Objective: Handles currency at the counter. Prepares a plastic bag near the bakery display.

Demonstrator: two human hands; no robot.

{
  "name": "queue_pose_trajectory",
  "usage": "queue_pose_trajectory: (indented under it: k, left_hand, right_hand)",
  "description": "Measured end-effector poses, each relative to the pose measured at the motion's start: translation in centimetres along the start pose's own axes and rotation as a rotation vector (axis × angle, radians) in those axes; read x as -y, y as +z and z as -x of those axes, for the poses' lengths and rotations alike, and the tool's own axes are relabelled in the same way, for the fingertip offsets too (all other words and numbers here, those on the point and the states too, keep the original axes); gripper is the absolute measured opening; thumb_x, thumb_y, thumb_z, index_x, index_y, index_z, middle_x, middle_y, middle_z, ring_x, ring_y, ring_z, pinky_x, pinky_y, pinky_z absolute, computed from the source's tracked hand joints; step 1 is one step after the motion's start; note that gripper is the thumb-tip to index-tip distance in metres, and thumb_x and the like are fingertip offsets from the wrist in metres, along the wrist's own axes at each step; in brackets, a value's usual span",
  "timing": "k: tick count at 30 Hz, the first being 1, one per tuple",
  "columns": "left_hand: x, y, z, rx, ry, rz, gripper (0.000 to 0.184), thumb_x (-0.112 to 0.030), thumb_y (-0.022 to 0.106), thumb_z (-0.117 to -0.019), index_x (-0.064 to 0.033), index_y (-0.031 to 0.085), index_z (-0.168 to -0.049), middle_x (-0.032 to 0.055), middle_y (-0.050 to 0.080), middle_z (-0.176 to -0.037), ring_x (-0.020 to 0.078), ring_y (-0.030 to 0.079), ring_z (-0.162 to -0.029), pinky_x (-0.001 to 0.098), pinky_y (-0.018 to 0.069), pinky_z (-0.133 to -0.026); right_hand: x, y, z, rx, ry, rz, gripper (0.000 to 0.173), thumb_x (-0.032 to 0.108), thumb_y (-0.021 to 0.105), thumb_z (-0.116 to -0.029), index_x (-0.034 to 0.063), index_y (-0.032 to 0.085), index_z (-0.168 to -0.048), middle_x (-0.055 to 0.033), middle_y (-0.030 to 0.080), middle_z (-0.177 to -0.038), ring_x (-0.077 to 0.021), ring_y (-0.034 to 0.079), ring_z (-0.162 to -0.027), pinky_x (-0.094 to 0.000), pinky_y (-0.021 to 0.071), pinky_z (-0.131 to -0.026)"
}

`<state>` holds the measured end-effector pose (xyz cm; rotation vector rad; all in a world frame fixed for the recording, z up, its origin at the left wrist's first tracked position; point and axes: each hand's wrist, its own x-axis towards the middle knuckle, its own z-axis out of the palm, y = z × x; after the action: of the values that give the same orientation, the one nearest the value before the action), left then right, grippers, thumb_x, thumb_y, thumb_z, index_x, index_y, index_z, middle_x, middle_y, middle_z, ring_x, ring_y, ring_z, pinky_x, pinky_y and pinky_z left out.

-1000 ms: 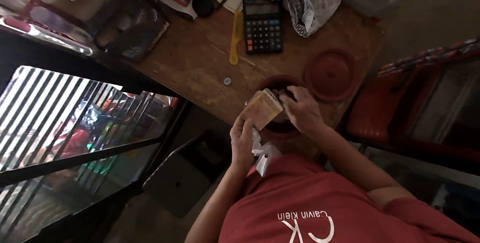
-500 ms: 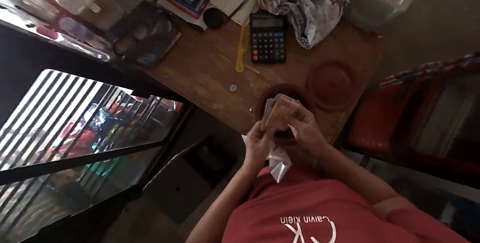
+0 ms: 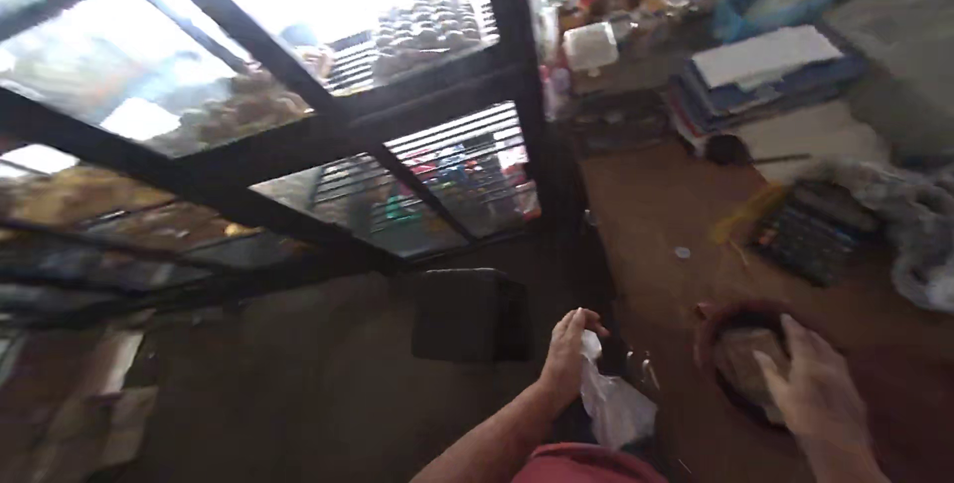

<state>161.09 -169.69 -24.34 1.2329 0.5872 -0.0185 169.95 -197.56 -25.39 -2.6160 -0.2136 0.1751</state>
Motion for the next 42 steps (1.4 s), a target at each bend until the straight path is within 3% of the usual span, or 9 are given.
queue_pose_trajectory:
  k: [7, 12, 20, 25, 30, 34, 36, 39, 42]
  left_hand:
    - [-0.7, -11.5, 6.0, -0.175, 0.192, 0.224, 0.047, -0.027, 0.021, -0.1090, 0.0025, 0.040, -0.141, 0.0050, 0.062, -0.105, 0.0086, 0.063, -0.087, 0.0269, 0.0544, -0.079]
    - [-0.2, -27.2, 14.3, -0.142, 0.472, 0.071, 0.048, -0.015, 0.047, -0.1038, 0.0130, 0.036, -0.142, 0.0114, 0.062, -0.116, 0.0076, 0.063, -0.100, 0.0271, 0.0541, -0.090]
    - [-3.9, -50.7, 28.2, -0.753, 0.570, -0.022, 0.012, -0.003, 0.055, -0.1018, 0.0030, 0.065, -0.106, -0.0022, 0.069, -0.082, 0.0006, 0.065, -0.072, 0.0203, 0.0570, -0.069]
    - [-6.2, -61.8, 32.6, -0.638, 0.477, -0.612, 0.091, -0.049, 0.068, -0.0905, 0.0085, 0.034, -0.153, 0.0283, 0.046, -0.151, 0.0348, 0.053, -0.132, 0.0476, 0.0457, -0.108]
    - [-8.9, -68.3, 30.8, -0.457, 0.235, -0.659, 0.023, -0.012, 0.061, -0.1002, 0.0052, 0.069, -0.112, 0.0168, 0.071, -0.096, 0.0235, 0.068, -0.088, 0.0431, 0.0546, -0.085]
    - [-11.9, -77.0, 30.7, -0.673, 0.382, -0.413, 0.017, 0.000, 0.054, -0.0974, 0.0071, 0.068, -0.105, 0.0068, 0.069, -0.089, 0.0036, 0.064, -0.079, 0.0240, 0.0547, -0.077]
    - [-13.9, -81.1, 31.7, -0.786, 0.410, -0.285, 0.015, 0.001, 0.053, -0.0972, 0.0049, 0.067, -0.100, -0.0017, 0.067, -0.083, -0.0028, 0.062, -0.073, 0.0187, 0.0543, -0.072]
    - [-17.1, -86.0, 33.9, -0.962, 0.415, -0.054, 0.020, 0.000, 0.047, -0.1013, -0.0046, 0.064, -0.094, -0.0114, 0.065, -0.071, -0.0058, 0.060, -0.063, 0.0155, 0.0549, -0.063]
    - [-19.0, -90.3, 35.4, -1.158, 0.395, 0.119, 0.025, -0.007, 0.039, -0.1076, -0.0085, 0.059, -0.092, -0.0128, 0.056, -0.061, -0.0059, 0.053, -0.052, 0.0125, 0.0495, -0.053]
  right_hand:
    - [17.6, 9.7, 7.9, 0.329, -0.621, -0.607, 0.093, 0.060, 0.065, -0.0899, -0.0068, 0.041, -0.150, -0.0233, 0.053, -0.147, -0.0254, 0.057, -0.131, -0.0397, 0.0506, -0.104]
    - [33.8, 18.9, 14.9, 0.287, -0.682, -0.686, 0.025, 0.016, 0.061, -0.0976, -0.0071, 0.070, -0.103, -0.0108, 0.071, -0.094, -0.0057, 0.067, -0.085, -0.0241, 0.0563, -0.080]
    - [54.1, 28.2, 24.9, 0.609, -0.655, -0.835, 0.022, 0.013, 0.052, -0.1042, 0.0003, 0.066, -0.093, 0.0046, 0.061, -0.075, 0.0028, 0.058, -0.069, -0.0176, 0.0518, -0.068]
    - [64.4, 31.9, 28.6, 0.686, -0.895, -0.564, 0.028, 0.015, 0.052, -0.1045, -0.0076, 0.068, -0.100, -0.0093, 0.065, -0.082, -0.0065, 0.059, -0.074, -0.0231, 0.0505, -0.072]
    - [71.7, 37.7, 28.5, 0.930, -1.011, -0.555, 0.036, 0.030, 0.068, -0.0951, -0.0032, 0.067, -0.110, -0.0103, 0.069, -0.088, -0.0121, 0.065, -0.079, -0.0322, 0.0545, -0.075]
    - [79.1, 41.2, 25.6, 1.397, -1.075, -0.091, 0.032, 0.021, 0.076, -0.0920, -0.0078, 0.069, -0.104, -0.0215, 0.070, -0.092, -0.0313, 0.067, -0.087, -0.0556, 0.0530, -0.084]
    - [83.1, 42.6, 24.1, 1.606, -1.091, -0.016, 0.023, 0.016, 0.072, -0.0947, -0.0069, 0.069, -0.096, -0.0154, 0.066, -0.080, -0.0235, 0.063, -0.074, -0.0473, 0.0525, -0.072]
    - [87.5, 45.7, 22.4, 1.709, -0.662, -0.844, 0.013, 0.026, 0.068, -0.0918, 0.0147, 0.072, -0.086, 0.0101, 0.072, -0.074, 0.0029, 0.066, -0.067, -0.0186, 0.0566, -0.063]
    - [93.9, 48.5, 24.8, 1.535, -0.126, -1.450, 0.069, 0.069, 0.033, -0.0997, 0.0127, 0.068, -0.115, -0.0032, 0.077, -0.101, -0.0133, 0.073, -0.096, -0.0361, 0.0615, -0.085]
